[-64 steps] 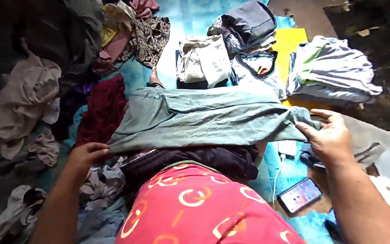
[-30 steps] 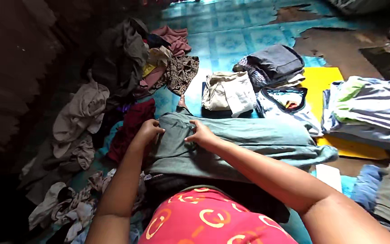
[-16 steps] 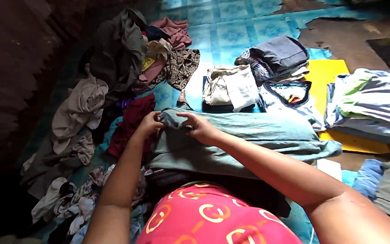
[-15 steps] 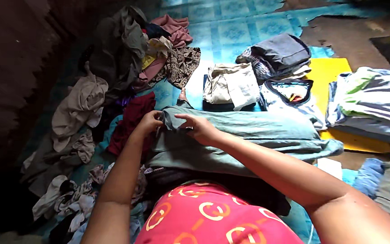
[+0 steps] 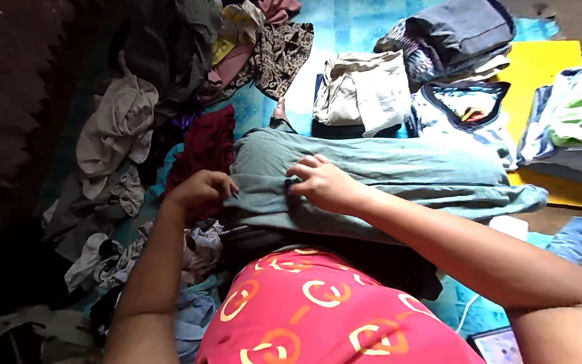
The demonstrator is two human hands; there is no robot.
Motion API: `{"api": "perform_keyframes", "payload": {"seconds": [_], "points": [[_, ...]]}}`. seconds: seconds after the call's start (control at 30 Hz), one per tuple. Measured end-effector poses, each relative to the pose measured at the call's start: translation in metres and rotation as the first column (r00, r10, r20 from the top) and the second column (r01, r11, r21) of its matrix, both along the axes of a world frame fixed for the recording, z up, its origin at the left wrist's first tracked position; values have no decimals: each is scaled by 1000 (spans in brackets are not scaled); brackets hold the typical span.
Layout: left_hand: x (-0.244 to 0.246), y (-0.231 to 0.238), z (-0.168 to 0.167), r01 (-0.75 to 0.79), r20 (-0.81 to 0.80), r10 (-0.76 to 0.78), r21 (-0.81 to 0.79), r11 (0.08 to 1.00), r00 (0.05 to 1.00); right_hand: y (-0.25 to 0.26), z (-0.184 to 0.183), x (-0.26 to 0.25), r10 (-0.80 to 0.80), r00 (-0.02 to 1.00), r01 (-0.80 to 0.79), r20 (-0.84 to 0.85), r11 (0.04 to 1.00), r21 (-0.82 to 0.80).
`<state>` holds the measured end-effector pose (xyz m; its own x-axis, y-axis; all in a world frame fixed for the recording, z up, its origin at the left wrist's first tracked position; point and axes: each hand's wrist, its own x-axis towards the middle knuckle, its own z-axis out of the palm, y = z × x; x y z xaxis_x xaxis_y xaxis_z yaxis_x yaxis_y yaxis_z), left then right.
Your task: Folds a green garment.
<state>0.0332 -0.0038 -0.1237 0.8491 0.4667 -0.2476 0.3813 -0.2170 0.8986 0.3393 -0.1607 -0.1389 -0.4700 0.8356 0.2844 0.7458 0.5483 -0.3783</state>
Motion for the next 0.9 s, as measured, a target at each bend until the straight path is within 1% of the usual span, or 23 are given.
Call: {"api": "perform_keyframes", "payload": {"seconds": [0.03, 0.07, 0.1, 0.17, 0.2, 0.23, 0.27, 0.3, 0.33, 0.37, 0.4, 0.43, 0.47, 0.5, 0.53, 0.57, 0.6, 0.67, 0.7, 0.73, 0.8, 0.83, 0.9], "points": [[-4, -1, 1, 42, -61, -44, -39, 998, 997, -7, 0, 2, 17, 998, -13, 57, 997, -71], [-8, -1, 1, 25, -85, -33, -87, 996, 996, -13, 1, 7, 2, 998, 5, 60, 992, -125], [-11, 1, 1, -33, -74, 25, -117, 993, 997, -17, 6, 16, -46, 998, 50, 30, 985, -162], [-8, 8, 1, -205, -56, 200, -84, 975, 978, -23, 25, 56, -236, 972, 226, -25, 954, -198], [-2, 13, 0, -310, -71, 307, -39, 950, 949, -26, 34, 84, -368, 929, 354, -31, 912, -207], [7, 17, -3, -413, -100, 411, 0, 911, 906, -31, 42, 116, -520, 854, 503, -19, 836, -218], [17, 23, -6, -495, -139, 492, 20, 869, 859, -37, 48, 150, -677, 736, 657, 13, 710, -253], [29, 28, -10, -557, -186, 550, 17, 831, 815, -46, 49, 182, -812, 581, 783, 55, 540, -309], [42, 32, -15, -601, -232, 585, 2, 799, 777, -56, 46, 210, -906, 410, 856, 104, 342, -388], [54, 37, -20, -626, -281, 595, -24, 780, 753, -67, 41, 230, -953, 263, 862, 151, 162, -481], [67, 42, -26, -630, -328, 585, -45, 775, 742, -75, 34, 242, -969, 157, 805, 191, 14, -593], [78, 46, -33, -621, -373, 560, -58, 782, 740, -84, 26, 248, -966, 103, 686, 237, -103, -720], [89, 52, -41, -613, -398, 542, -70, 787, 740, -91, 16, 253, -973, 78, 547, 219, -142, -825], [100, 58, -50, -614, -404, 536, -87, 784, 741, -95, 7, 256, -989, 47, 438, 141, -106, -893], [109, 65, -56, -622, -408, 537, -105, 776, 738, -95, -1, 257, -999, 9, 384, 33, -27, -923], [117, 72, -61, -640, -399, 554, -117, 760, 731, -89, -8, 258, -996, -37, 389, -81, 60, -919], [125, 78, -65, -663, -373, 582, -135, 736, 722, -82, -15, 263, -981, -51, 416, -188, 150, -897], [135, 92, -71, -723, -285, 666, -206, 660, 689, -66, -20, 275, -956, -2, 451, -295, 262, -853], [138, 101, -72, -747, -241, 708, -242, 619, 664, -57, -21, 281, -949, 22, 467, -314, 288, -836], [141, 109, -71, -768, -212, 742, -267, 582, 636, -48, -20, 286, -947, 12, 480, -320, 286, -829], [144, 120, -55, -799, -223, 773, -271, 536, 594, -30, -11, 292, -942, -49, 481, -331, 268, -834], [144, 124, -46, -800, -249, 763, -255, 542, 596, -23, -4, 295, -937, -72, 477, -341, 268, -837], [142, 131, -28, -780, -246, 741, -205, 591, 625, -16, 7, 306, -928, -60, 501, -369, 291, -815]]}}
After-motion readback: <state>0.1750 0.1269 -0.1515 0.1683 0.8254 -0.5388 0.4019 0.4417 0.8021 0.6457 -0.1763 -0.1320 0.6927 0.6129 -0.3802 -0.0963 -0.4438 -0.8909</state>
